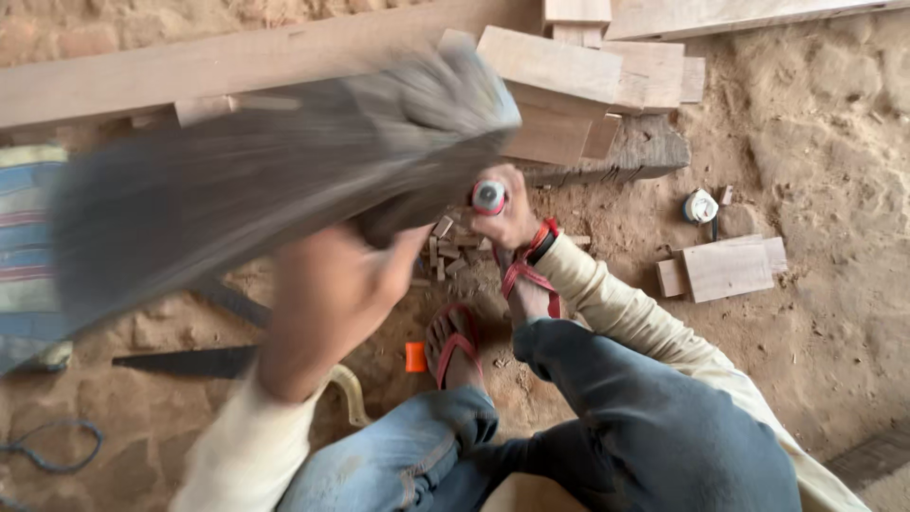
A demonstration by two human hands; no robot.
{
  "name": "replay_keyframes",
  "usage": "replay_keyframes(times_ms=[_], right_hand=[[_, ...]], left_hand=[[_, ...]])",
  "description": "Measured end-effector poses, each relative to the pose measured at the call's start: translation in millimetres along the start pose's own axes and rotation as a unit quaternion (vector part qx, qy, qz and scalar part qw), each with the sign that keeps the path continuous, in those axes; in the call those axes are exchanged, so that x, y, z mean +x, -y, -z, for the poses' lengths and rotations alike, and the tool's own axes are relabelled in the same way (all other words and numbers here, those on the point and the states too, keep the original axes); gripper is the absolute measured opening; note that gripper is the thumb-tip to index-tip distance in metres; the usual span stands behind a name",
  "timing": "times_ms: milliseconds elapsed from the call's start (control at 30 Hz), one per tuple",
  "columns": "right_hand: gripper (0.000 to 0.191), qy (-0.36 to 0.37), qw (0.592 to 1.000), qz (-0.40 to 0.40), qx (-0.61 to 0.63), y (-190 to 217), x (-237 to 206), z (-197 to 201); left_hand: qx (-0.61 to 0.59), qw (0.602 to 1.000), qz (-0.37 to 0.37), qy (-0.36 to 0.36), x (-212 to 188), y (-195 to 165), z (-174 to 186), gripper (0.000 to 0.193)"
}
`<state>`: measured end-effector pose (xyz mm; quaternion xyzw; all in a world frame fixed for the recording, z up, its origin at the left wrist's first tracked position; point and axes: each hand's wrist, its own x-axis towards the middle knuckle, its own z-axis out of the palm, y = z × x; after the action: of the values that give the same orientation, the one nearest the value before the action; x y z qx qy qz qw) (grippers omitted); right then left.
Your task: The person uses a chisel and mallet to carve small wooden blocks on a wooden support. They repeatedly position the chisel, strike it with the mallet, and remove wood chips, then reposition the block to continue shaping it.
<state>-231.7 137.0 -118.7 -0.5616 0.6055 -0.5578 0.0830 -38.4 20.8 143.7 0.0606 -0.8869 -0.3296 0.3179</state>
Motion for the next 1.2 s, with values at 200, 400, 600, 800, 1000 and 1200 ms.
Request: replay_keyframes(times_ms=[200,400,600,800,1000,1200], right_hand=[[0.017,0.016,0.984,-0.082,0.16,19,12,2],[0.061,-0.035,0.989,0.002,0.145,29,4,-4],[0.037,0.032,0.999,-0.035,0.021,-10,-11,-11],[0.04,0.055,0.972,-0.158,0.162,-29,-26,-19],[0.08,0.023,0.984,-0.011,0.176,-23,-19,-20],[0.075,0.059,0.967,-0.07,0.236,-38,-38,-19]], left_hand=[[0.011,0.986,-0.047,-0.158,24,5,22,0.017],[0.118,0.929,0.243,0.253,-33,53,-65,0.023],[0.102,0.994,-0.02,0.044,-51,62,-38,0.022],[0.088,0.99,-0.014,0.111,-57,67,-43,0.009],[0.174,0.967,0.068,0.176,-62,71,-63,0.023],[0.447,0.877,-0.174,0.017,-60,49,-46,0.023]])
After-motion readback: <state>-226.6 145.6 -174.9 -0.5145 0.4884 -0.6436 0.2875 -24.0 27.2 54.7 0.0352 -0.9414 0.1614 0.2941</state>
